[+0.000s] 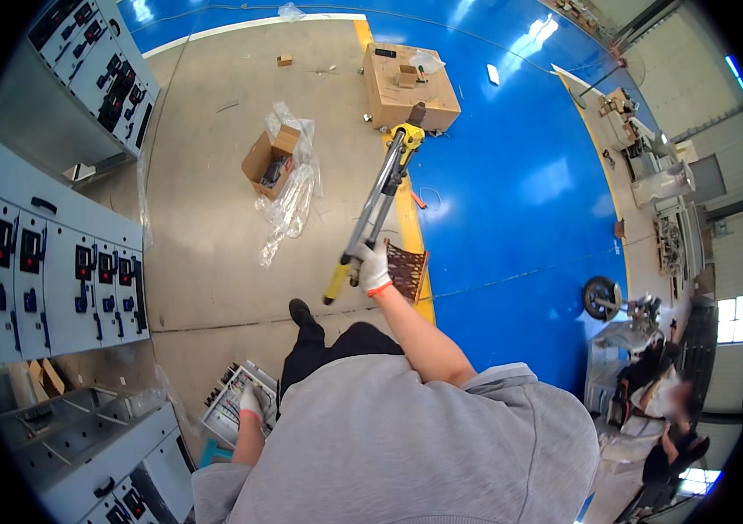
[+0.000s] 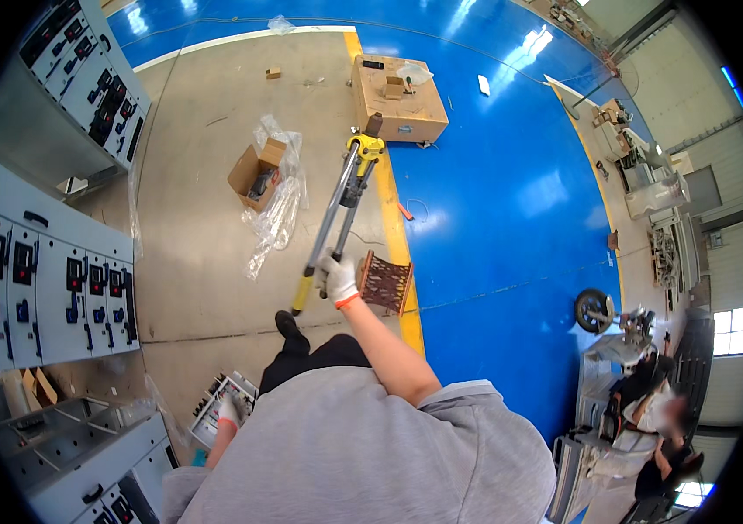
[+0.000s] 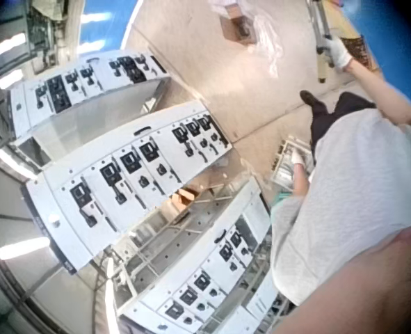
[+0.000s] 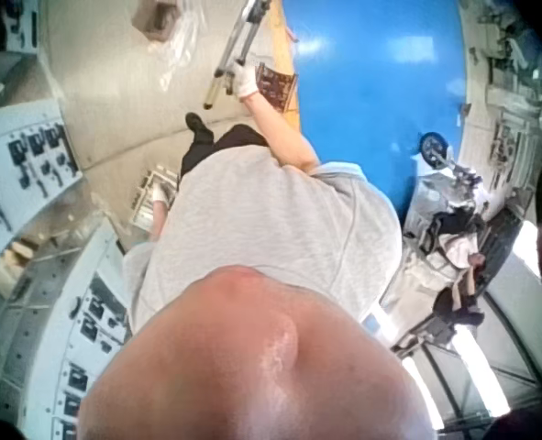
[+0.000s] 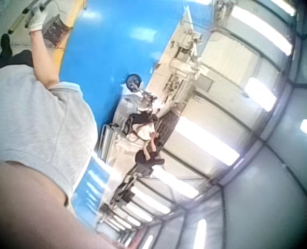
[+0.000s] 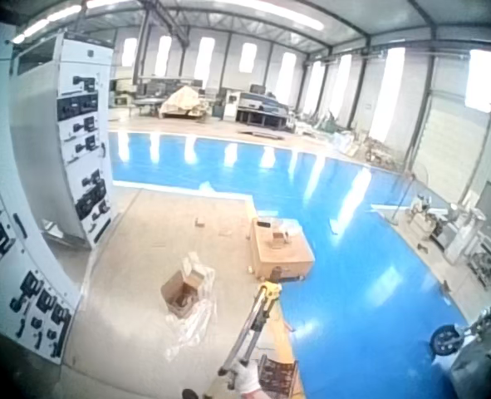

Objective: The person positions a blue metal plate on a large electrical cabinet and secures it using a yellow torque wrench. They tighten multiple bolts on the plate, then remove the tool and place it on the floor.

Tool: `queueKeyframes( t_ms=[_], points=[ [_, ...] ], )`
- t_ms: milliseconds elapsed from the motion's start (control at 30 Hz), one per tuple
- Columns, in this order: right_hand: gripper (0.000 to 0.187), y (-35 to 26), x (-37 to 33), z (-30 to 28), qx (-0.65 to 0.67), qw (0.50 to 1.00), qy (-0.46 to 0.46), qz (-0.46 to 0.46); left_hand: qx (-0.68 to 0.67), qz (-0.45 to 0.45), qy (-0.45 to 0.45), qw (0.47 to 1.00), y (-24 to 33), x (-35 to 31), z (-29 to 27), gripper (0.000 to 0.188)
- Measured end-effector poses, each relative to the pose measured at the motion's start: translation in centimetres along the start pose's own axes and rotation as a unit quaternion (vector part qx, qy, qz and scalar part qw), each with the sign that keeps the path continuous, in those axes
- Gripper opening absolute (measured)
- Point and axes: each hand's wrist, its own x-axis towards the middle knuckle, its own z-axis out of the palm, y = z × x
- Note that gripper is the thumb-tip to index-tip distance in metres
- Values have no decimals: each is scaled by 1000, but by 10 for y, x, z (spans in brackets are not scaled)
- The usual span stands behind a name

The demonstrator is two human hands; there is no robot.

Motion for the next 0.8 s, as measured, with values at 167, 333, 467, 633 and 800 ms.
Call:
queueKeyframes(
  t_ms=[167,333,467,633,800],
  points=[
    [9,-23,74,68,-21,994,-56,93,244,227,-83,939,224,63,195,56],
    [6,-51,145,94,-48,980,-143,126,335,356,-346,801,365,-39,495,63],
    [9,-65,236,124,-63,981,-175,47,251,309,-464,792,380,-20,650,83],
    [21,-111,405,117,-193,946,-259,-4,118,293,-409,856,431,6,790,51],
    [30,-219,507,138,-265,900,-345,13,102,352,-399,841,503,51,881,56]
  ],
)
